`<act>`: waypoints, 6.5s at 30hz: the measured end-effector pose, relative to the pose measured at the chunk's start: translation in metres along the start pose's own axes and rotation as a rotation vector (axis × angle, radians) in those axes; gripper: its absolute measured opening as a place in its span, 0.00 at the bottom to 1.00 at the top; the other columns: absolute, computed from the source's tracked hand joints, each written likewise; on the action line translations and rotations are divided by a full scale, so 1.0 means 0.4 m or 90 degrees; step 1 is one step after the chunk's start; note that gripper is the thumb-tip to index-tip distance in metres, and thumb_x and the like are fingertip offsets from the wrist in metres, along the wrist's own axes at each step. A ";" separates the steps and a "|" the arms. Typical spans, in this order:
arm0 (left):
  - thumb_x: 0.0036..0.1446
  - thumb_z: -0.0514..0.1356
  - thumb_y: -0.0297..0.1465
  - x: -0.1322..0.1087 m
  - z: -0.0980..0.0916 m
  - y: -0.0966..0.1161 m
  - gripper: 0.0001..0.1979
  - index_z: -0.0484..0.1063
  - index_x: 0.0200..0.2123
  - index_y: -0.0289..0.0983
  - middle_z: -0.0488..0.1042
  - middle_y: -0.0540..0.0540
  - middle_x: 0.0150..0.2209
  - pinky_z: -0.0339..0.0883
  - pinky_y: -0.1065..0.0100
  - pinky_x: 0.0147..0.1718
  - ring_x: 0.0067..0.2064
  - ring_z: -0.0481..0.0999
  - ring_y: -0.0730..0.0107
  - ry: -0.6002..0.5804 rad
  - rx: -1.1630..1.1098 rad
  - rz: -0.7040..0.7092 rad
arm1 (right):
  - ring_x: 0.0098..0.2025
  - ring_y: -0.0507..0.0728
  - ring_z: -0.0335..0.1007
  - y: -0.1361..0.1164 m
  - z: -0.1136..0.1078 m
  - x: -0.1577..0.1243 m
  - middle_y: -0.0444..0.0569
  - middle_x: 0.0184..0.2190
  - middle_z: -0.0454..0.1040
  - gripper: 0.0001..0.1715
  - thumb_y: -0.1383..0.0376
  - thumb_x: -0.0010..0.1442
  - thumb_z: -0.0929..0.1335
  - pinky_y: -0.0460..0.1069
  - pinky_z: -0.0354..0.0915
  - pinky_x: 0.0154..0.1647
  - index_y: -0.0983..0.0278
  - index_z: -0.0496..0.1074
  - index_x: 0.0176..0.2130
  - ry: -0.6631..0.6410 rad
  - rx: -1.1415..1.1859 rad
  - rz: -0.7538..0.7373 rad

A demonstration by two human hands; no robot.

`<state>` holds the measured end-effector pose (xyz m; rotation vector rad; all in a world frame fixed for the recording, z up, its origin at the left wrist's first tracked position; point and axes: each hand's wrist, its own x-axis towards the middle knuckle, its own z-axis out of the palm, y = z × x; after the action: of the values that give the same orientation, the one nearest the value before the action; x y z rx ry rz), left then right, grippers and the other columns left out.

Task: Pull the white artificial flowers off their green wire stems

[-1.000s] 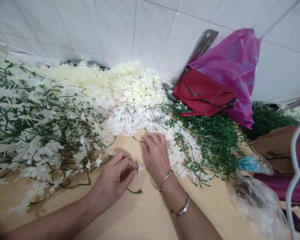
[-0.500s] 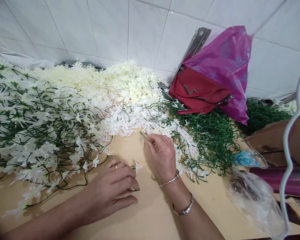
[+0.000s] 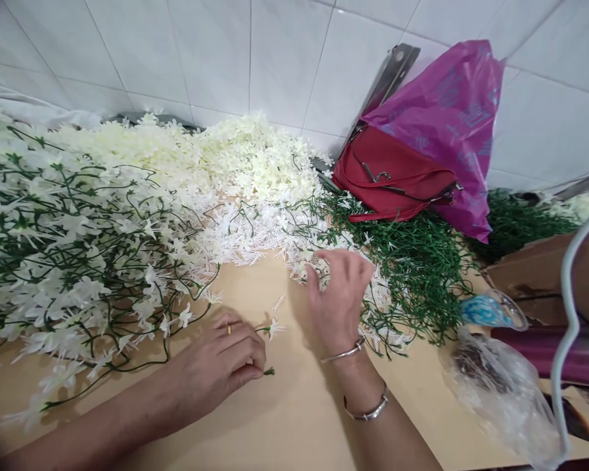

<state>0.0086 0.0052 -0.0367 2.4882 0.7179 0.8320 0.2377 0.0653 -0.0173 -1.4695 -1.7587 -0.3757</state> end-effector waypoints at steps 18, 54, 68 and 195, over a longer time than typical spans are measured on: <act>0.73 0.57 0.31 0.004 -0.011 0.016 0.06 0.71 0.40 0.38 0.77 0.48 0.39 0.58 0.57 0.49 0.43 0.74 0.63 -0.042 0.054 0.035 | 0.42 0.61 0.64 -0.009 -0.034 0.013 0.49 0.34 0.74 0.11 0.74 0.66 0.69 0.58 0.64 0.47 0.61 0.71 0.33 -0.483 0.200 -0.099; 0.67 0.49 0.17 0.276 -0.172 -0.084 0.14 0.75 0.41 0.29 0.77 0.35 0.42 0.65 0.62 0.36 0.39 0.76 0.59 -0.093 0.455 -0.342 | 0.38 0.57 0.70 -0.029 -0.022 0.000 0.50 0.37 0.73 0.09 0.67 0.71 0.65 0.52 0.68 0.37 0.61 0.76 0.41 -0.092 0.324 0.097; 0.67 0.52 0.21 0.243 -0.178 -0.120 0.12 0.75 0.41 0.35 0.78 0.38 0.39 0.61 0.62 0.36 0.38 0.76 0.57 -0.039 0.466 -0.341 | 0.38 0.57 0.69 -0.056 -0.049 0.003 0.49 0.37 0.72 0.07 0.67 0.70 0.65 0.52 0.68 0.38 0.60 0.71 0.39 -0.065 0.385 0.100; 0.68 0.61 0.31 0.026 -0.008 -0.002 0.05 0.74 0.38 0.37 0.82 0.50 0.29 0.72 0.72 0.33 0.30 0.83 0.72 0.253 -0.298 -0.409 | 0.28 0.52 0.71 -0.109 -0.001 -0.048 0.45 0.28 0.78 0.14 0.56 0.54 0.80 0.48 0.69 0.30 0.61 0.78 0.32 -0.442 0.708 0.348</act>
<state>0.0134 0.0128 -0.0304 1.5495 1.2043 1.0845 0.1978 0.0396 -0.0200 -1.1517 -1.4675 1.3235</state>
